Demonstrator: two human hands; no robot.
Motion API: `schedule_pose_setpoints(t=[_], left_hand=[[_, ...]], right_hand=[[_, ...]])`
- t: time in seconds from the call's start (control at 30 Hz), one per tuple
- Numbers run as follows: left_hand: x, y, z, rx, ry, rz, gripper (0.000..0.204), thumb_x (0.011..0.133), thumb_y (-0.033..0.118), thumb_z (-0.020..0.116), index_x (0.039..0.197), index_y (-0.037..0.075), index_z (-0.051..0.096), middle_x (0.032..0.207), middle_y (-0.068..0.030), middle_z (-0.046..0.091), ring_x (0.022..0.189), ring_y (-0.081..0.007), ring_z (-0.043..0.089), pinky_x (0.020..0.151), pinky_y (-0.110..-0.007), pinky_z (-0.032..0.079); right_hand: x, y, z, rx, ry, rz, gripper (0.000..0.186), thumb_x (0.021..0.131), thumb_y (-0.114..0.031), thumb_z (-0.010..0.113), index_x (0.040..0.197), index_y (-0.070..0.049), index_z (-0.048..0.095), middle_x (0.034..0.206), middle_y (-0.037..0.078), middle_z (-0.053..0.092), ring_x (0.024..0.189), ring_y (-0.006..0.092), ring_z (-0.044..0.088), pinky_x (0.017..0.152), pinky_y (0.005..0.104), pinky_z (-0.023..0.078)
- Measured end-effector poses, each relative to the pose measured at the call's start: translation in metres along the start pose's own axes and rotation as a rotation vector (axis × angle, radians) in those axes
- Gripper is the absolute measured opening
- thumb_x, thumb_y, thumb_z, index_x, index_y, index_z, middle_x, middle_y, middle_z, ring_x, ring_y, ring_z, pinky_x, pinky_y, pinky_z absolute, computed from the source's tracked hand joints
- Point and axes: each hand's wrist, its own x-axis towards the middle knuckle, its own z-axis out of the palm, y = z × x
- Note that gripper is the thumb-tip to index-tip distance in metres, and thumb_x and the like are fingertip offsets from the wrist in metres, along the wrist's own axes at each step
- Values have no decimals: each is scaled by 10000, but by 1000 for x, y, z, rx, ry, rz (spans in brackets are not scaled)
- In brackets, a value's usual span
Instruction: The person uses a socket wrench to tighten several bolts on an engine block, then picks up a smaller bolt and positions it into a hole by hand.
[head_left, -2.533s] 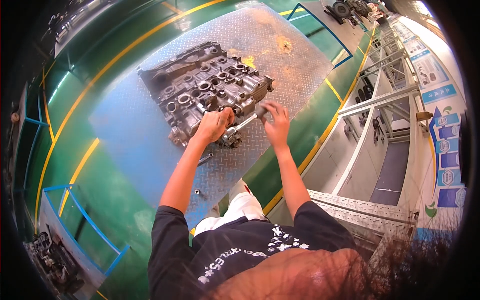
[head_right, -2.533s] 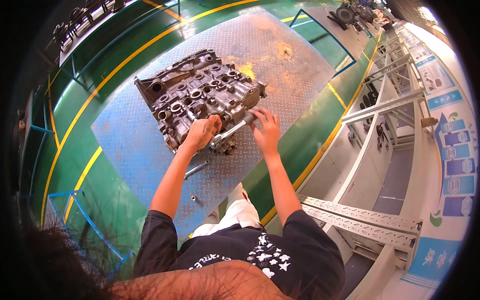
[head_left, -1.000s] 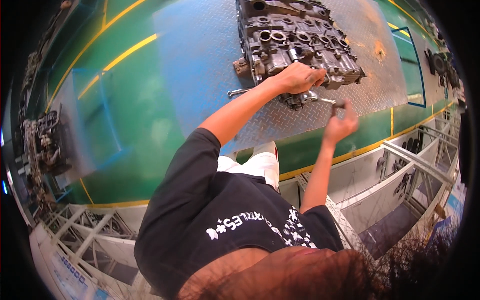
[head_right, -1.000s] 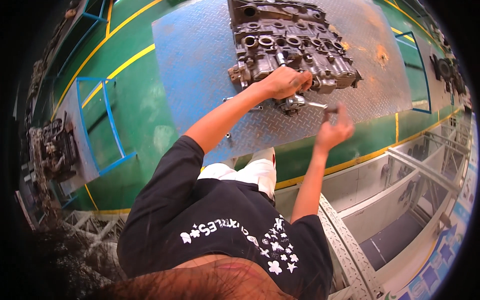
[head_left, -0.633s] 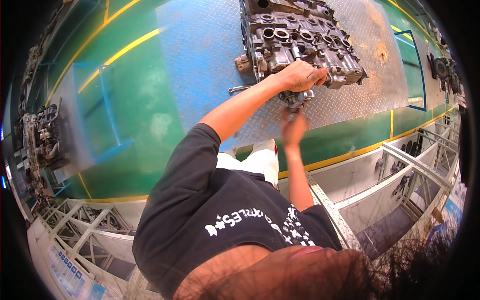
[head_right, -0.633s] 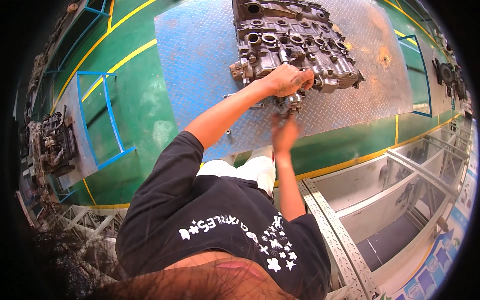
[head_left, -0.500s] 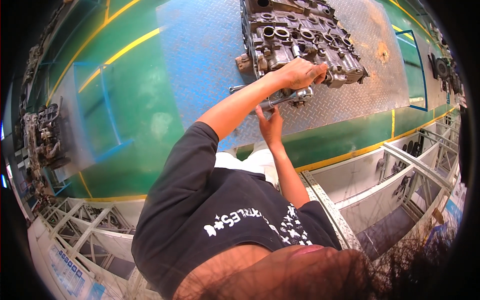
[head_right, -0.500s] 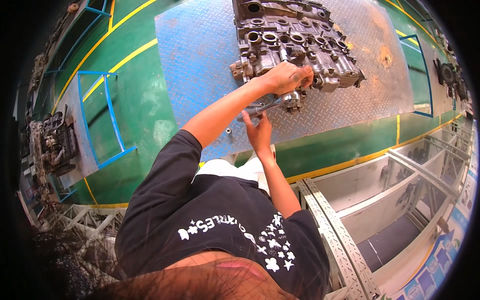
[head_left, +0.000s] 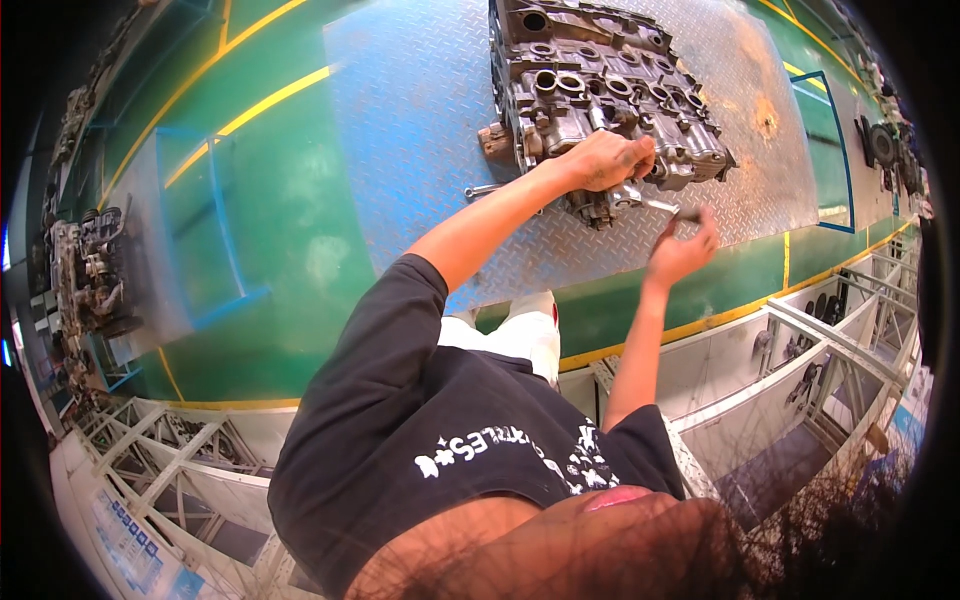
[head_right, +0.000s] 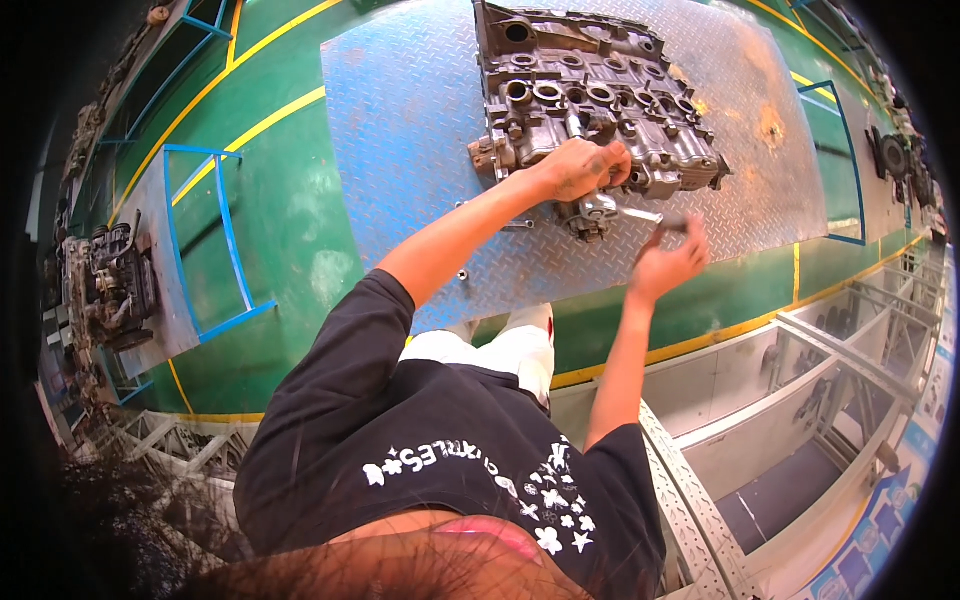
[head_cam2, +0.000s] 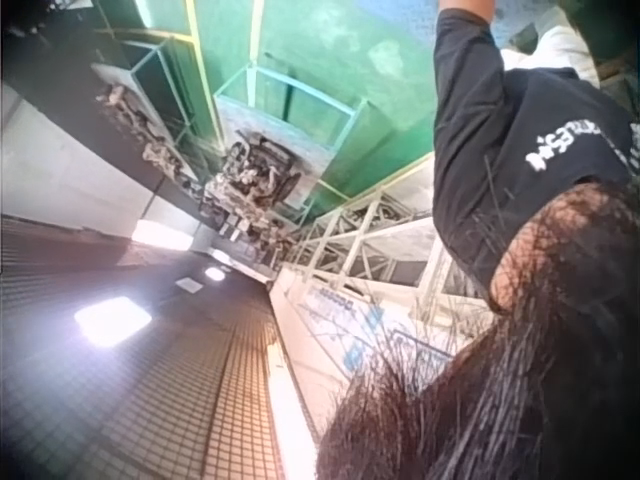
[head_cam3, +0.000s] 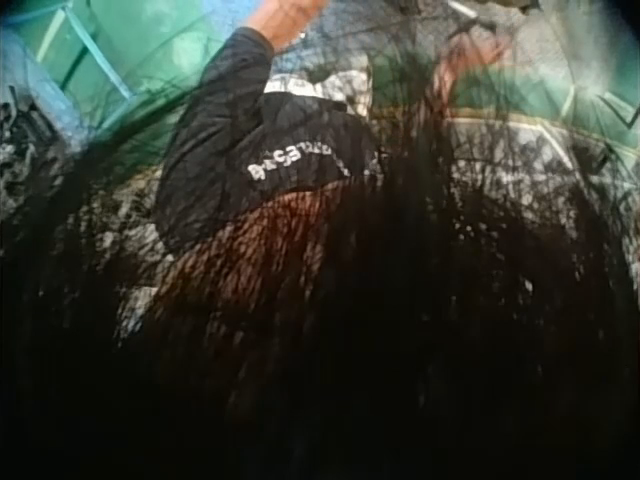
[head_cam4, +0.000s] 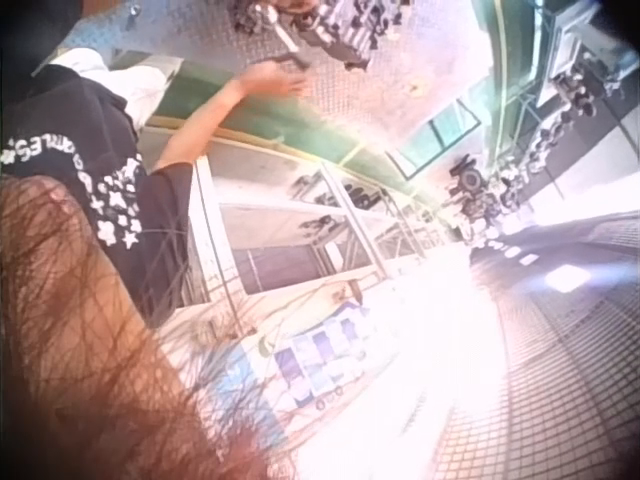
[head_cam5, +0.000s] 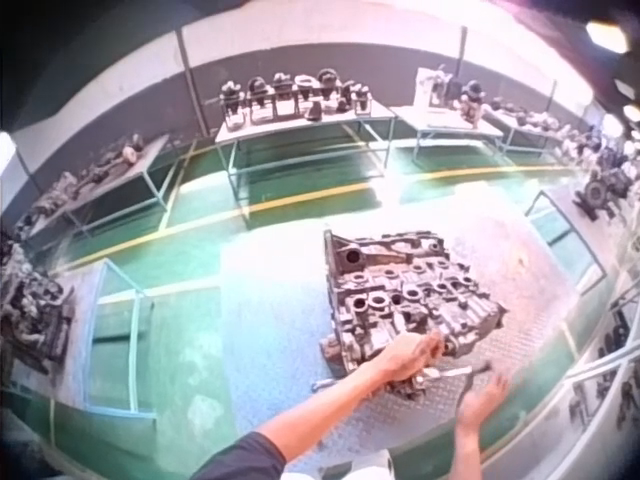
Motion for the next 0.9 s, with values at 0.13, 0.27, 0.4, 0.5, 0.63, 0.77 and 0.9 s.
schedule_pose_setpoints(t=[0.13, 0.27, 0.4, 0.5, 0.63, 0.77, 0.9], left_hand=[[3, -3, 7, 130, -40, 80, 840, 1089, 674, 71, 853, 120, 657, 697, -112, 645, 729, -358, 680, 753, -456, 518], [3, -4, -1, 76, -74, 68, 813, 1115, 622, 80, 858, 122, 667, 746, -125, 678, 770, -395, 692, 774, -458, 542], [3, -9, -3, 85, -58, 40, 808, 1116, 622, 87, 854, 122, 665, 742, -133, 675, 756, -406, 683, 765, -467, 536], [4, -6, 5, 117, -52, 67, 797, 1115, 627, 106, 853, 122, 665, 738, -144, 672, 758, -416, 678, 757, -482, 531], [3, -7, 6, 99, -45, 39, 800, 1111, 637, 115, 840, 121, 663, 705, -158, 655, 760, -420, 675, 750, -485, 529], [2, -8, 4, 20, -47, -5, 865, 1075, 713, 79, 862, 116, 668, 699, -119, 660, 696, -346, 700, 730, -441, 536], [5, -7, 7, 148, -29, 85, 867, 1078, 697, 56, 858, 126, 671, 681, -117, 650, 710, -360, 696, 729, -439, 536]], right_hand=[[-117, -51, 17, 336, -532, 167, 372, 847, -219, 882, 1099, -6, 710, 908, 159, 766, 852, 357, 725, 865, 442, 555], [-133, -134, 26, 676, -737, 399, 372, 853, -228, 890, 1087, 14, 732, 946, 172, 787, 908, 289, 756, 879, 385, 558], [-108, -81, 18, 447, -755, 370, 349, 833, -269, 898, 1000, 6, 762, 971, 150, 805, 914, 246, 759, 873, 364, 553], [-56, 26, 6, 217, -308, 339, 373, 794, -205, 889, 1105, -40, 767, 1042, 115, 785, 965, 293, 711, 908, 416, 536], [48, -19, -34, 13, -32, -47, 463, 761, -110, 896, 1190, -38, 736, 1193, 118, 755, 1111, 306, 666, 1007, 436, 489], [4, 1, 3, 36, 32, -5, 543, 771, -162, 904, 1260, -43, 700, 1299, 109, 706, 1213, 308, 612, 1031, 451, 458], [-125, -54, 22, 461, -546, 316, 329, 857, -198, 870, 1080, -14, 712, 933, 135, 776, 762, 268, 699, 734, 390, 548]])
